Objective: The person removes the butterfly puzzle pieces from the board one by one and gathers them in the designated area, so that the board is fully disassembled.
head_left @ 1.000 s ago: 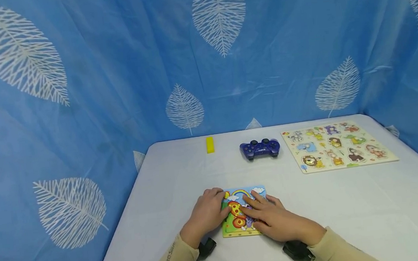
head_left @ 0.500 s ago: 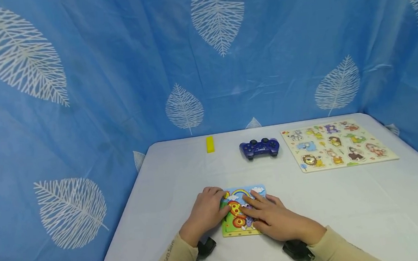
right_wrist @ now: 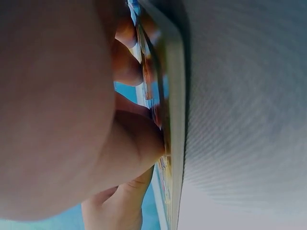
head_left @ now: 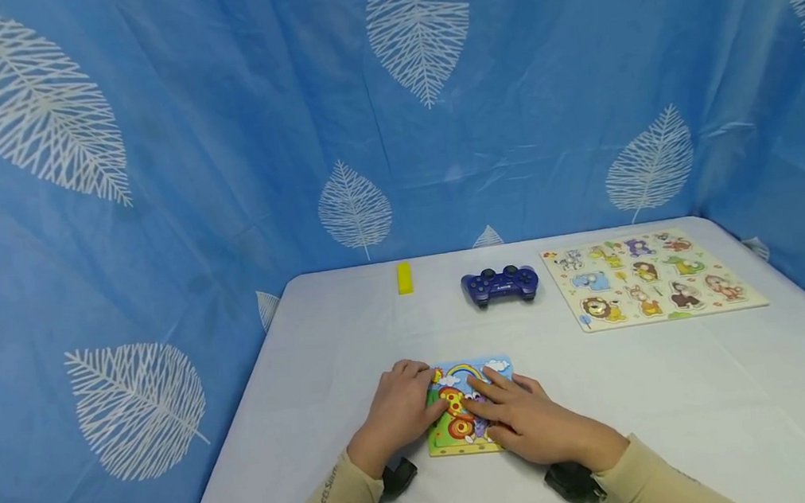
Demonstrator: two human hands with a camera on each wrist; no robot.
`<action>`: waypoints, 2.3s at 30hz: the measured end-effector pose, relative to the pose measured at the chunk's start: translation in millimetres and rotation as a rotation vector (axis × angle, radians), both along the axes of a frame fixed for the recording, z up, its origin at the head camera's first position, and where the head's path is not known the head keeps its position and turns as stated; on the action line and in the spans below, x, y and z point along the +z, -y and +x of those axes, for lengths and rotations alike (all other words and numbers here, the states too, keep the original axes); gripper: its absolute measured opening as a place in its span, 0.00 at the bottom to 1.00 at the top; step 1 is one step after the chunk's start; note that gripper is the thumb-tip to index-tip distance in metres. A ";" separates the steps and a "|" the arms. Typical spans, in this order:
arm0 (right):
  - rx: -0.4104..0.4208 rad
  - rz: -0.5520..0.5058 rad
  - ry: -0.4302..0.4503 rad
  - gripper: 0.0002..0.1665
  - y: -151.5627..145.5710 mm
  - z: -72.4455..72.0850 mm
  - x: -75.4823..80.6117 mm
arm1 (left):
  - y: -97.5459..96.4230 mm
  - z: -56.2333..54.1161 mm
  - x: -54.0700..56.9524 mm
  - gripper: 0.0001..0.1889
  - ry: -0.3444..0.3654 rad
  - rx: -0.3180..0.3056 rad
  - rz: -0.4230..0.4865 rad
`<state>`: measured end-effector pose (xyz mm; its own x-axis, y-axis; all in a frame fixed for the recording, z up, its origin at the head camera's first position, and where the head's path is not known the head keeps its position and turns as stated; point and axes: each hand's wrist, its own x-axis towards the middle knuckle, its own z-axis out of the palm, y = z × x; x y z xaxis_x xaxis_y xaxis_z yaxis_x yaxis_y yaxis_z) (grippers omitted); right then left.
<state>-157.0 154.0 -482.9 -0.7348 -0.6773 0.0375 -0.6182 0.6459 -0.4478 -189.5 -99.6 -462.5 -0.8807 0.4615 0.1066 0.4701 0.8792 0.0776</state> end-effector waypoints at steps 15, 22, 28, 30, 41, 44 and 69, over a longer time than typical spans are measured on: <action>-0.001 -0.001 0.011 0.28 0.2 -0.9 0.1 | 5.6 -15.5 -10.0 0.29 0.211 0.047 0.282; -0.009 0.009 0.004 0.28 1.2 -1.0 2.2 | 5.7 -15.9 -9.9 0.30 0.194 0.047 0.304; -0.012 0.011 0.002 0.28 1.4 -0.6 1.8 | 5.7 -14.6 -10.1 0.31 0.143 0.040 0.292; -0.014 0.013 0.002 0.28 1.6 -0.6 1.8 | 5.5 -14.4 -9.9 0.31 0.138 0.043 0.293; -0.005 0.008 0.014 0.29 1.1 0.3 3.3 | 2.2 -16.4 -9.3 0.25 0.153 0.072 0.381; -0.006 0.009 0.019 0.29 1.3 0.4 4.0 | 2.6 -16.7 -9.6 0.24 0.160 0.061 0.408; -0.013 0.008 0.024 0.29 0.1 -0.8 6.9 | 4.6 -16.2 -1.9 0.13 0.174 0.072 0.654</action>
